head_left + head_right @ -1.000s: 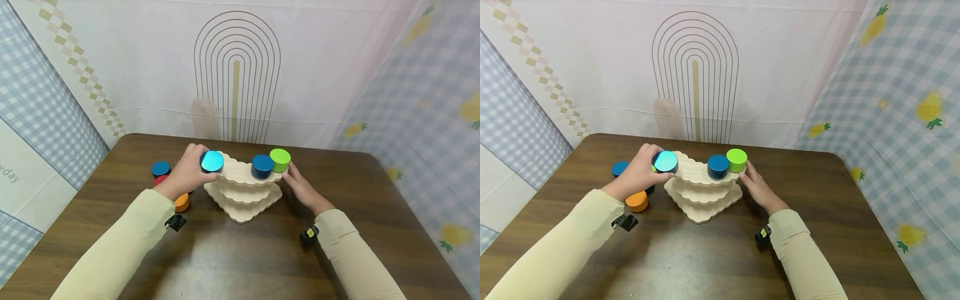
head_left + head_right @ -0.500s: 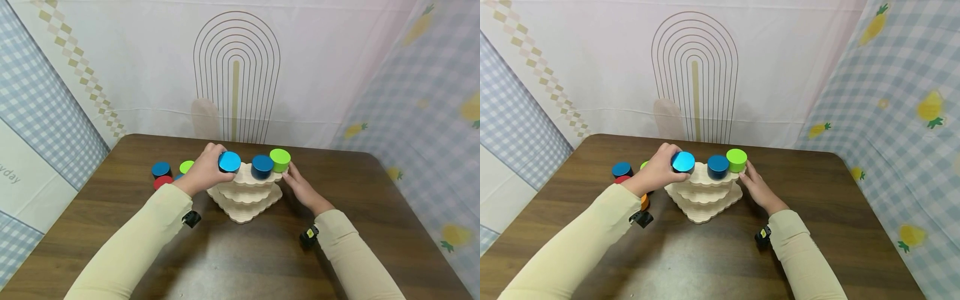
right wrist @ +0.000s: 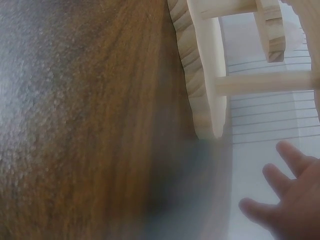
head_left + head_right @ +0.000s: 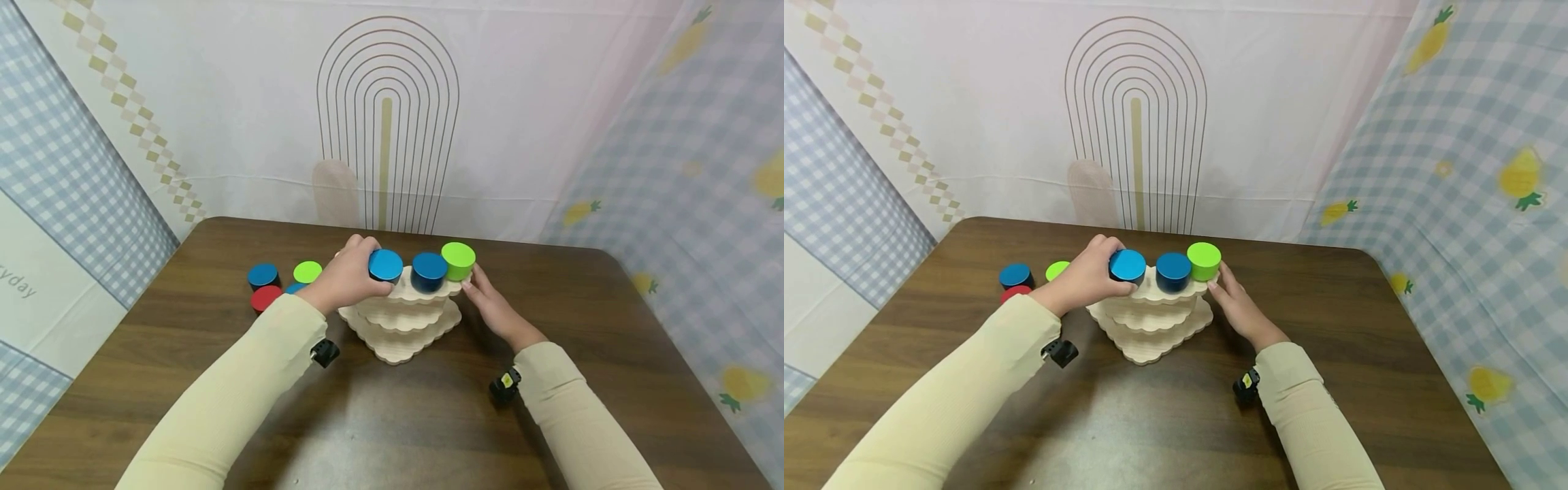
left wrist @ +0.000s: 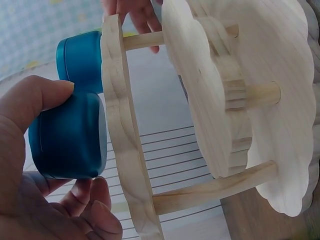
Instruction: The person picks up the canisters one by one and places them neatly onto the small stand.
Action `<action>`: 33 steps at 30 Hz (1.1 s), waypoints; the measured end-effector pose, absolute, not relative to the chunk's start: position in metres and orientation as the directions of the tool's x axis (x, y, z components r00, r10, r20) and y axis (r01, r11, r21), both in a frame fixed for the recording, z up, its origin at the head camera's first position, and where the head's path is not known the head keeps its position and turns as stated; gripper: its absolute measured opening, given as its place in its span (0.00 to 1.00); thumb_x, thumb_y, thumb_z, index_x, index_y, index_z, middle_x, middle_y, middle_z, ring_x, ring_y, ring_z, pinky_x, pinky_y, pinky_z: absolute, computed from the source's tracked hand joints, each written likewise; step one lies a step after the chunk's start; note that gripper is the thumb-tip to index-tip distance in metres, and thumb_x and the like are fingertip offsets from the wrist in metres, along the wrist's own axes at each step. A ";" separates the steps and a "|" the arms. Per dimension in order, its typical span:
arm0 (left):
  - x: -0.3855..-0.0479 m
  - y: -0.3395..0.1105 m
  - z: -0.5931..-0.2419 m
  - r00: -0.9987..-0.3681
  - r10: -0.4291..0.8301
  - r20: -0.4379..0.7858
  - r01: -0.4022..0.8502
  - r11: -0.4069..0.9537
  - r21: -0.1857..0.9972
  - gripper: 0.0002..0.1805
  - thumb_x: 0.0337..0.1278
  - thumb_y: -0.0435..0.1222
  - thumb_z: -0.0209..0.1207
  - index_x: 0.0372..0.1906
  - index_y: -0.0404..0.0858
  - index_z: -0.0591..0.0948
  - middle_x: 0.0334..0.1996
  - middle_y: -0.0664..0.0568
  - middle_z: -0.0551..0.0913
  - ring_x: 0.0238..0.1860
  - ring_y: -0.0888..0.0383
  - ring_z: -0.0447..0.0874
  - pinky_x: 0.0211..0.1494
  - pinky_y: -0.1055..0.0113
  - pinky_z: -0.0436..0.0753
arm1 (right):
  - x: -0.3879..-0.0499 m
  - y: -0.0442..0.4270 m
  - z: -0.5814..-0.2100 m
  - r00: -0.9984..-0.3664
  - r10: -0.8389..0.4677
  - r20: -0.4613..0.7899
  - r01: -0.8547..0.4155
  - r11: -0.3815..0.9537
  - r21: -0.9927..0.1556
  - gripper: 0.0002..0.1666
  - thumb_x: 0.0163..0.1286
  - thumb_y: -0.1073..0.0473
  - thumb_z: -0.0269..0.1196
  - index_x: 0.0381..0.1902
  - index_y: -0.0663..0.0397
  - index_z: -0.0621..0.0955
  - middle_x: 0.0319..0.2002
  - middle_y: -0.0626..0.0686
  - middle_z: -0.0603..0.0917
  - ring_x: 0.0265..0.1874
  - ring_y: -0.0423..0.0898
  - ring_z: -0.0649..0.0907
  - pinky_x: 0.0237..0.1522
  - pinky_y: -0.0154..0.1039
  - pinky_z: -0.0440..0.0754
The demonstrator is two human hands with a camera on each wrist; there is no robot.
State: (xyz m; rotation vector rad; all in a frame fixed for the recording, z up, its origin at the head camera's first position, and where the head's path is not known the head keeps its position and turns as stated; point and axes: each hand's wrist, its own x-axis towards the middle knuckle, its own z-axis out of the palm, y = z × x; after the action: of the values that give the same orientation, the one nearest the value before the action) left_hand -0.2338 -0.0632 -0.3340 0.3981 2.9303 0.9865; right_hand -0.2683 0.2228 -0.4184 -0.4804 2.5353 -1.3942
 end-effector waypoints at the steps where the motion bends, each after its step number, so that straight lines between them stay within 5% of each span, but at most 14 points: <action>1: -0.234 -0.063 -0.334 -0.966 0.253 0.059 0.237 0.767 0.596 0.29 0.47 0.43 0.67 0.54 0.38 0.71 0.50 0.44 0.68 0.49 0.47 0.71 0.51 0.54 0.77 | -0.268 0.223 -0.419 -0.925 -0.379 -0.019 -0.186 0.496 -0.848 0.41 0.78 0.42 0.39 0.77 0.51 0.36 0.76 0.62 0.39 0.74 0.64 0.44 0.67 0.70 0.42; 18: -0.243 -0.053 -0.333 -0.958 0.287 -0.005 0.234 0.790 0.566 0.31 0.48 0.44 0.66 0.56 0.36 0.71 0.50 0.43 0.68 0.47 0.49 0.73 0.51 0.56 0.77 | -0.269 0.224 -0.420 -0.926 -0.376 -0.027 -0.175 0.491 -0.853 0.41 0.78 0.42 0.39 0.77 0.50 0.36 0.76 0.62 0.41 0.74 0.64 0.46 0.67 0.69 0.43; 33: -0.241 -0.055 -0.335 -0.956 0.291 -0.032 0.220 0.786 0.578 0.40 0.52 0.49 0.67 0.67 0.37 0.66 0.57 0.42 0.70 0.57 0.48 0.71 0.60 0.53 0.75 | -0.268 0.223 -0.418 -0.927 -0.373 -0.032 -0.169 0.493 -0.853 0.41 0.78 0.42 0.39 0.77 0.50 0.36 0.76 0.62 0.40 0.74 0.64 0.45 0.67 0.70 0.43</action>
State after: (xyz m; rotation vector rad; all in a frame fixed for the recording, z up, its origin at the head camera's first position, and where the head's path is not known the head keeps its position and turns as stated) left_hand -0.2414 -0.0549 -0.3347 0.4095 2.8556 0.9015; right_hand -0.2678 0.2232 -0.4181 -0.4660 2.5248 -1.4071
